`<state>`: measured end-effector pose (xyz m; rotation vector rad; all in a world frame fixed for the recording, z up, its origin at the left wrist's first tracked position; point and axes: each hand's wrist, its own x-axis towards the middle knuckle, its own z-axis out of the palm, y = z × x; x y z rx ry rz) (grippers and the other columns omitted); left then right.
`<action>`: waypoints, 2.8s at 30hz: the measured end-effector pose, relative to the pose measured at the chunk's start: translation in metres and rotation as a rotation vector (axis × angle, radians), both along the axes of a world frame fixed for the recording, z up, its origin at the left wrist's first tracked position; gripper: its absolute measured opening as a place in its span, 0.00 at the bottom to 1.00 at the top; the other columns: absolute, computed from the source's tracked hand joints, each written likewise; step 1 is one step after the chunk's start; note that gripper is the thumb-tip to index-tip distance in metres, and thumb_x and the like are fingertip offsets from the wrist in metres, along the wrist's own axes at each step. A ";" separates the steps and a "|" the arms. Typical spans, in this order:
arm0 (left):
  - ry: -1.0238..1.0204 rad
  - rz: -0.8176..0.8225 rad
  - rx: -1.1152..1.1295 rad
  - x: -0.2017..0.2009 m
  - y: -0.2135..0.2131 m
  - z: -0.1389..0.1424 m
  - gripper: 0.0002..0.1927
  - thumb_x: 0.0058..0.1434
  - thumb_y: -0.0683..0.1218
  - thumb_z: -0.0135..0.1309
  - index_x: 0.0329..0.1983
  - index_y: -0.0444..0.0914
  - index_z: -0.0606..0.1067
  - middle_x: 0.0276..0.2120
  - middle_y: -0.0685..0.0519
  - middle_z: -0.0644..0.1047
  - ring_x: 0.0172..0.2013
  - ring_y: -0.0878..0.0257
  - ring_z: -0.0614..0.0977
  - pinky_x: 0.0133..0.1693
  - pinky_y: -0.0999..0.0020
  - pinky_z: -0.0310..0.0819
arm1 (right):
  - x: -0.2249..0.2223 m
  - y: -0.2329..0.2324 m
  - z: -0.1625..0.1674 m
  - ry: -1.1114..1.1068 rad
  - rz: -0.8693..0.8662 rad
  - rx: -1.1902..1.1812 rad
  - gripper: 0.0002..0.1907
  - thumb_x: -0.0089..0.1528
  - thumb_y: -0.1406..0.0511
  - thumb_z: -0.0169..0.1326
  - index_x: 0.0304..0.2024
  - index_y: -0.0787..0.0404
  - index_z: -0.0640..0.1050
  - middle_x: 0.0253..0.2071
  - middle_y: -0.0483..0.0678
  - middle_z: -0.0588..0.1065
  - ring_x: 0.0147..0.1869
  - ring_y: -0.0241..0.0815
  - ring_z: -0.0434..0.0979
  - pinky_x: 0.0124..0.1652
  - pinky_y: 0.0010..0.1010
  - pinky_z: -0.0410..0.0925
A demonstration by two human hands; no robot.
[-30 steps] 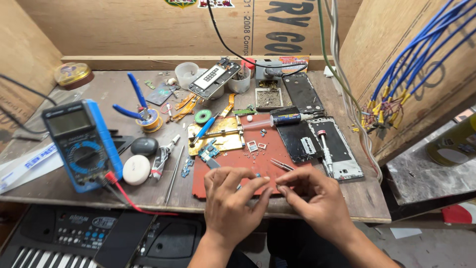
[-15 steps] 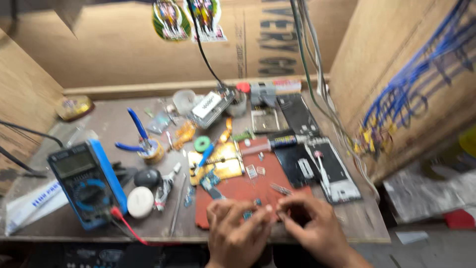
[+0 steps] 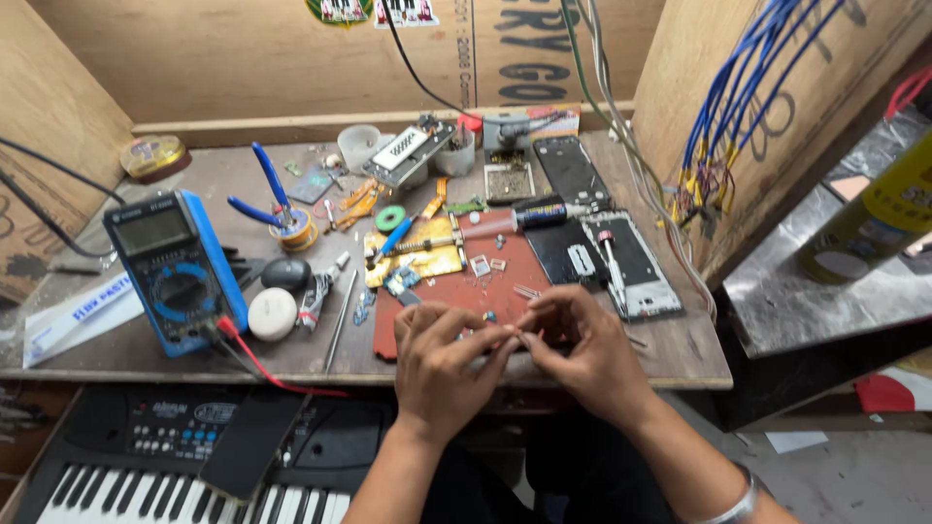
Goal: The person rummages through a plastic box of small packets and parts, picks out a small component packet, opens it, and works on a small circuit board on the workbench. They manipulate the tiny component by hand, then use tweezers and a syringe of flux paste on the board.
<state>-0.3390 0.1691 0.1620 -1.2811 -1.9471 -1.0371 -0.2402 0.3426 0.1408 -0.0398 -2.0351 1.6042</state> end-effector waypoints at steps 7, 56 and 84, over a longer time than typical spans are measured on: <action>0.008 -0.026 0.029 0.000 0.001 0.003 0.08 0.50 0.52 0.69 0.33 0.49 0.84 0.33 0.60 0.78 0.43 0.60 0.76 0.49 0.59 0.62 | -0.003 0.003 0.004 0.007 0.043 -0.049 0.18 0.60 0.74 0.60 0.50 0.61 0.71 0.39 0.46 0.78 0.41 0.32 0.79 0.37 0.23 0.74; -0.224 -0.119 -0.151 -0.001 -0.005 0.010 0.05 0.51 0.47 0.64 0.30 0.43 0.81 0.31 0.59 0.77 0.44 0.59 0.76 0.52 0.58 0.61 | 0.003 -0.002 0.013 -0.122 -0.010 0.044 0.07 0.58 0.72 0.63 0.38 0.65 0.78 0.30 0.44 0.81 0.33 0.28 0.80 0.33 0.22 0.74; -0.253 -0.131 -0.176 -0.003 -0.005 0.009 0.05 0.53 0.48 0.64 0.30 0.43 0.82 0.30 0.59 0.77 0.42 0.60 0.76 0.52 0.59 0.62 | 0.002 0.001 0.011 -0.153 0.026 -0.028 0.09 0.57 0.73 0.63 0.34 0.65 0.75 0.33 0.46 0.82 0.36 0.29 0.81 0.35 0.23 0.74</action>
